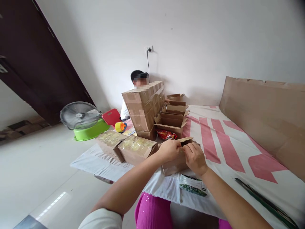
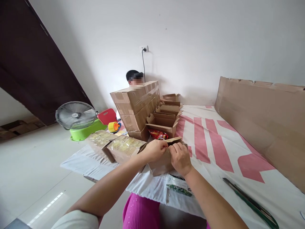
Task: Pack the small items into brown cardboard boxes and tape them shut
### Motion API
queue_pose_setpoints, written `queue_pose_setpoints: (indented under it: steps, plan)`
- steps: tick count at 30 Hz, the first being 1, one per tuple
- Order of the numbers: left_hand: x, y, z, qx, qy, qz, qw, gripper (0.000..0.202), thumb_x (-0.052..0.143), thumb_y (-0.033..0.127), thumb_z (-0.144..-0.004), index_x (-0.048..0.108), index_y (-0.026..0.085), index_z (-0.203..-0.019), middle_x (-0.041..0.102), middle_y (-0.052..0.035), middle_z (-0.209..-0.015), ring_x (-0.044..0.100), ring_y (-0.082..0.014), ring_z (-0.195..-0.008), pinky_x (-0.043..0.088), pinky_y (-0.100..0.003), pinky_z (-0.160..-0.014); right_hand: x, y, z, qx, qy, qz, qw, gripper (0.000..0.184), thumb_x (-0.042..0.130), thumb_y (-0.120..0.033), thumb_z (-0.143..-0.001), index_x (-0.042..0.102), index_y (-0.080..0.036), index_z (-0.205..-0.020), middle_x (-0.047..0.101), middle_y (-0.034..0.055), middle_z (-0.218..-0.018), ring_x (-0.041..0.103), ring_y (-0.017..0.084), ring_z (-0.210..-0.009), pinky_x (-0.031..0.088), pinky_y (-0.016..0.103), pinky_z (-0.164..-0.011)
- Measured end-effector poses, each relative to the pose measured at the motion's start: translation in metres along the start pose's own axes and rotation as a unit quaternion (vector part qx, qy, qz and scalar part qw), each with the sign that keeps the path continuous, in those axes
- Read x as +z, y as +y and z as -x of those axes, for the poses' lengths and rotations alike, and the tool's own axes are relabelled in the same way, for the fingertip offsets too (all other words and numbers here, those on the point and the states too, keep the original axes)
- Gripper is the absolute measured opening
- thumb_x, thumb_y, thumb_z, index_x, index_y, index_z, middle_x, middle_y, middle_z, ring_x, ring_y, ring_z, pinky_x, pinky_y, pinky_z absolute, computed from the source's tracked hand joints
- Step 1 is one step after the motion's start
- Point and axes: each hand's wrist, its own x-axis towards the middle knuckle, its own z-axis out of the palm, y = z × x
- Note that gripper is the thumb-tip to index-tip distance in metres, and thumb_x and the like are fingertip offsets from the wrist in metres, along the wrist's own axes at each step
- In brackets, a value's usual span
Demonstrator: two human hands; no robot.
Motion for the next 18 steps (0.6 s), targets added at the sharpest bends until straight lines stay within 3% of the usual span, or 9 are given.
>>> queue_pose_setpoints:
  steps: [10, 15, 18]
  plan:
    - [0.007, -0.004, -0.003, -0.007, -0.013, -0.005, 1.000, 0.026, 0.047, 0.020, -0.080, 0.072, 0.020, -0.086, 0.073, -0.0087, -0.085, 0.065, -0.0231, -0.079, 0.045, -0.030, -0.069, -0.007, 0.007, 0.019, -0.038, -0.057, -0.020, 0.997, 0.024, 0.042, -0.004, -0.083, 0.062, -0.016, -0.087, 0.058, 0.0080, -0.079, 0.046, 0.024, -0.079, 0.037, 0.037, -0.071]
    - [0.006, -0.009, -0.004, -0.006, -0.018, -0.002, 1.000, 0.025, 0.047, 0.020, -0.080, 0.072, 0.021, -0.084, 0.073, -0.0071, -0.082, 0.065, -0.0215, -0.078, 0.044, -0.027, -0.067, -0.021, 0.008, 0.039, -0.003, -0.093, -0.144, 0.985, 0.022, 0.038, -0.010, -0.091, 0.057, -0.018, -0.084, 0.055, 0.0054, -0.078, 0.046, 0.021, -0.076, 0.039, 0.034, -0.070]
    - [0.008, -0.012, -0.007, -0.001, -0.023, 0.007, 1.000, 0.025, 0.047, 0.017, -0.078, 0.072, 0.021, -0.082, 0.072, -0.0069, -0.082, 0.064, -0.0217, -0.077, 0.043, -0.027, -0.067, -0.029, 0.013, 0.047, 0.083, -0.080, -0.287, 0.951, 0.019, 0.040, -0.020, -0.094, 0.052, -0.021, -0.080, 0.053, 0.0035, -0.078, 0.048, 0.019, -0.076, 0.041, 0.033, -0.070]
